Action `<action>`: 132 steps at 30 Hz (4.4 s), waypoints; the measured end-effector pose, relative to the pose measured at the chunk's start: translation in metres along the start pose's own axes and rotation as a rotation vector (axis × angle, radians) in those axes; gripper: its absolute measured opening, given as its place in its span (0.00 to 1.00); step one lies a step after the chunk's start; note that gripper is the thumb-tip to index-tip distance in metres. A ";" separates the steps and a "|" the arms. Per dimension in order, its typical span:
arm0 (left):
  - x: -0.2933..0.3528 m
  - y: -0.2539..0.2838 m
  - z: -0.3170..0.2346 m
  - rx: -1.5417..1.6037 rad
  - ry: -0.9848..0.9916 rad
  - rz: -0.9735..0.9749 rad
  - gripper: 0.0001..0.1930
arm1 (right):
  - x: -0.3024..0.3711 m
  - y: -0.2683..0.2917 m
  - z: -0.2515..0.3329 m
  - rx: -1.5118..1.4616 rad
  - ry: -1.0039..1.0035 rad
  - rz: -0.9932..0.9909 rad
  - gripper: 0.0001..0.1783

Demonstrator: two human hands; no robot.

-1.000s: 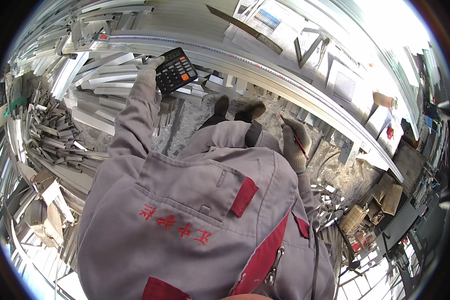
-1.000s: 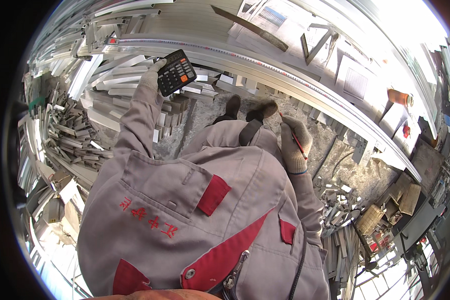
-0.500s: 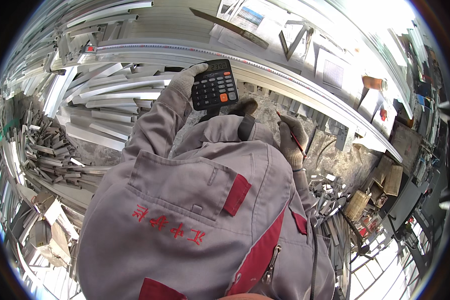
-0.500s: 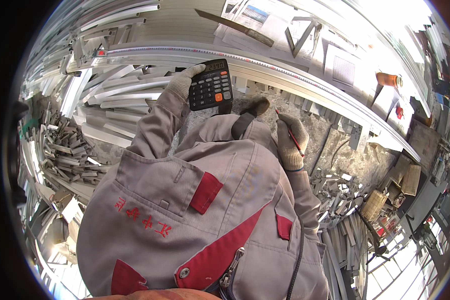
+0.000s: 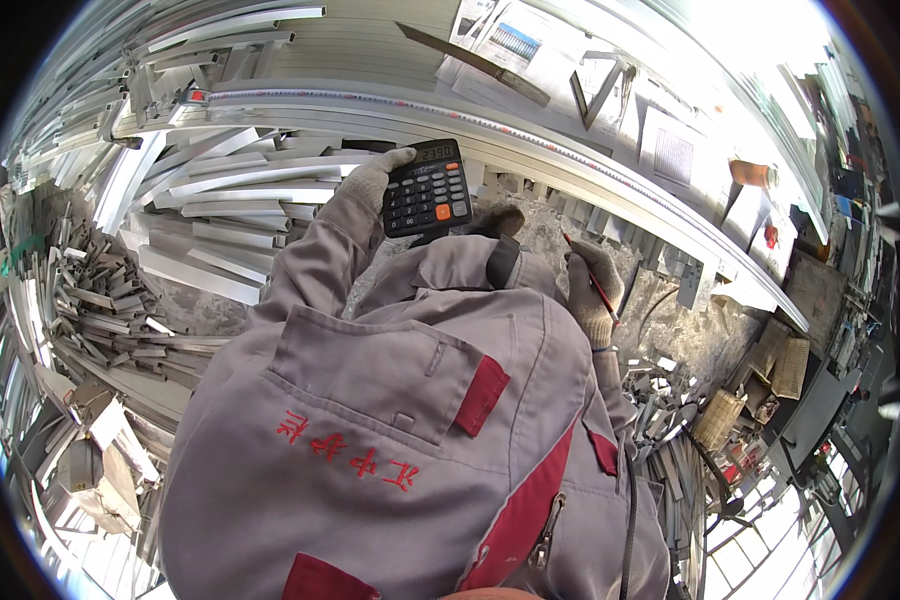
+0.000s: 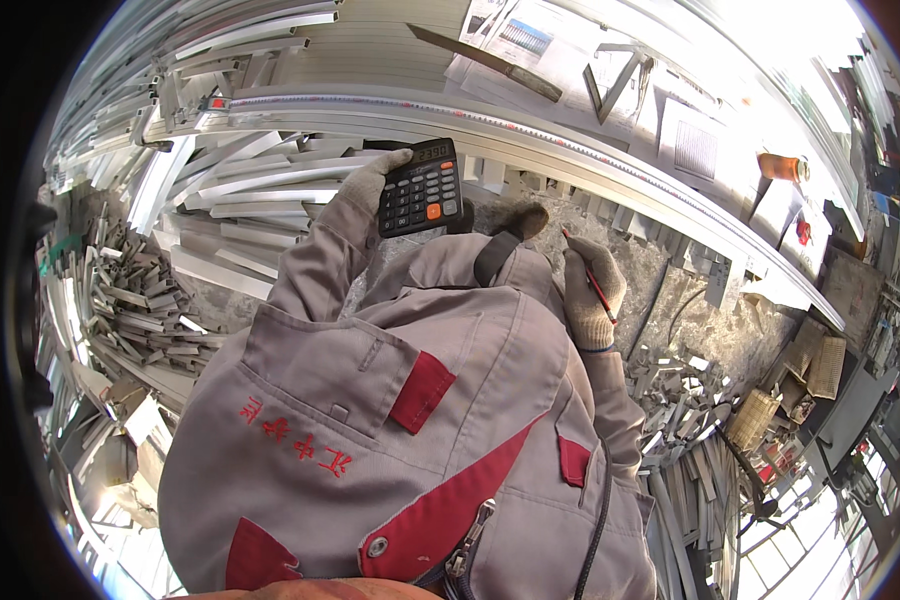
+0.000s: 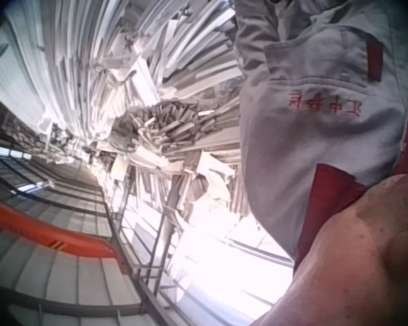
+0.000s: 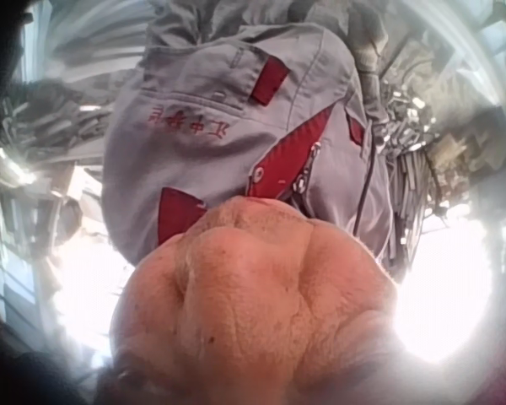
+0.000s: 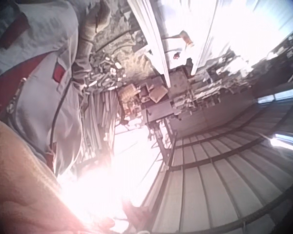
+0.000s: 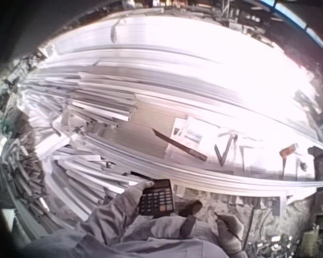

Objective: The person uses a calculator to compute measurements, then marks a long metal profile with a red pencil at calculated intervals. The person repeats this cycle of calculation and marking along the length of the profile.

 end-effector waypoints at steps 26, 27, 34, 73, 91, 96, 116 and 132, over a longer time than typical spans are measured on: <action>0.043 0.042 -0.004 -0.141 -0.114 0.138 0.21 | 0.020 -0.021 0.017 0.002 0.079 0.108 0.08; 0.052 0.036 -0.003 -0.168 -0.134 0.153 0.21 | 0.021 -0.021 0.020 0.017 0.094 0.103 0.08; 0.111 -0.008 0.014 -0.081 -0.151 0.385 0.22 | 0.013 -0.014 0.041 0.067 0.240 0.116 0.07; 0.132 -0.063 0.138 -0.055 -0.547 0.218 0.36 | -0.102 0.083 -0.123 -0.230 0.155 0.326 0.10; 0.119 -0.061 0.094 -0.039 -0.411 0.355 0.32 | -0.073 0.091 -0.141 -0.215 -0.026 0.219 0.09; 0.123 -0.064 0.089 -0.127 -0.438 0.382 0.35 | -0.068 0.089 -0.137 -0.285 -0.048 0.195 0.09; 0.129 -0.071 0.097 -0.208 -0.545 0.122 0.28 | -0.042 0.088 -0.147 -0.217 -0.147 0.143 0.09; 0.132 -0.076 0.097 -0.177 -0.536 0.197 0.26 | -0.028 0.092 -0.148 -0.230 -0.153 0.095 0.10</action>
Point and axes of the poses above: each hand's wrist, its own x-axis away from the middle knuckle, its own y-axis out of the back of the hand, z = x × y, the point moved 6 cm from there along -x, towards the middle knuckle, and after that the axes turned 10 degrees about x, right-handed, at the moved point
